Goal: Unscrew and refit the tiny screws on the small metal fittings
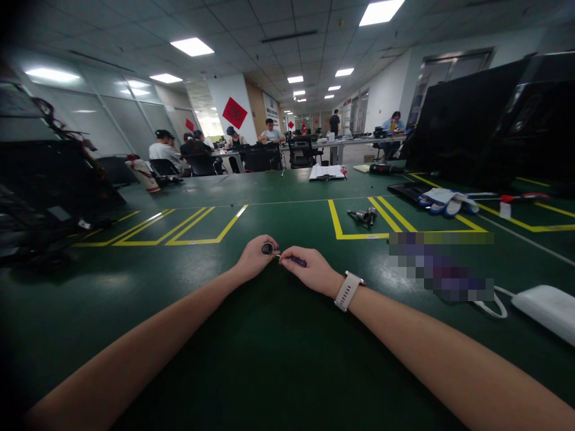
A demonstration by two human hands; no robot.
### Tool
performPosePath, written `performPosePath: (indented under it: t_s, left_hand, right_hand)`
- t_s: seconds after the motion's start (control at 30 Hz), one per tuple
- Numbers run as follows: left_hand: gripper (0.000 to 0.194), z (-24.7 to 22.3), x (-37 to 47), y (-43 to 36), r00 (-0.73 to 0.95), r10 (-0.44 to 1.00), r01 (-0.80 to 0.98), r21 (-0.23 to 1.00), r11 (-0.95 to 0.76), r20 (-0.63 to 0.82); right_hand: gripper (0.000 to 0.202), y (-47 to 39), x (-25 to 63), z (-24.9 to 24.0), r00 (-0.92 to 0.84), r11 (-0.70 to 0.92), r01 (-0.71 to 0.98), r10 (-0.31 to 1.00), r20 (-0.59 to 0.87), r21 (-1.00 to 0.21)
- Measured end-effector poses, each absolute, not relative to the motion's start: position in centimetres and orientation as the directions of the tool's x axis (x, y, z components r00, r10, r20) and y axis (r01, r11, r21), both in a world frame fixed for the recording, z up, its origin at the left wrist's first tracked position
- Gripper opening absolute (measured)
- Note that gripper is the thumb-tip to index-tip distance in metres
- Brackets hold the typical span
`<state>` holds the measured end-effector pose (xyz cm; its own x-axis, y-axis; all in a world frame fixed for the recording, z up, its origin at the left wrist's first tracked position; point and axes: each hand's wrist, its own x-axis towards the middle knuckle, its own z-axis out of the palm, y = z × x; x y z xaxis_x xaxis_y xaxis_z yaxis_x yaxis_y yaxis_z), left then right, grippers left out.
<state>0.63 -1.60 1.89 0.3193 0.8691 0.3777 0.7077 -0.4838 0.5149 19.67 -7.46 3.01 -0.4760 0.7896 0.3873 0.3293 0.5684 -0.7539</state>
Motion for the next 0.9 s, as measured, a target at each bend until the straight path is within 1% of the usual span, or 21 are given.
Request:
performPosePath:
  t_s: [0.2,0.3,0.53,0.77,0.9]
  left_hand:
    - [0.021,2.03,0.85,-1.81,0.345,0.862,0.697,0.514,-0.500,0.371]
    - [0.024,1.81,0.76,-1.77,0.341,0.865,0.695,0.521,-0.496,0.368]
    - [0.016,1.77,0.66,-1.72,0.348,0.859,0.695,0.512,-0.505,0.375]
    - [0.008,1.65,0.61,-1.52,0.374,0.837,0.662,0.517,-0.543,0.399]
    - [0.011,1.58,0.49,-1.50,0.374,0.828,0.634,0.536,-0.557,0.418]
  right_hand:
    - [0.018,-7.66,19.57,3.00,-0.447,0.592,0.314,0.782,0.434,-0.743]
    - [0.017,-7.87,19.63,3.05,-0.440,0.612,0.312,0.771,0.460,-0.726]
    - [0.018,-7.82,19.84,2.70,-0.391,0.636,0.313,0.763,0.515,-0.705]
    - [0.016,-7.67,19.76,2.79,-0.433,0.613,0.314,0.772,0.466,-0.725]
    - [0.017,-7.49,19.88,2.70,-0.447,0.589,0.297,0.781,0.436,-0.752]
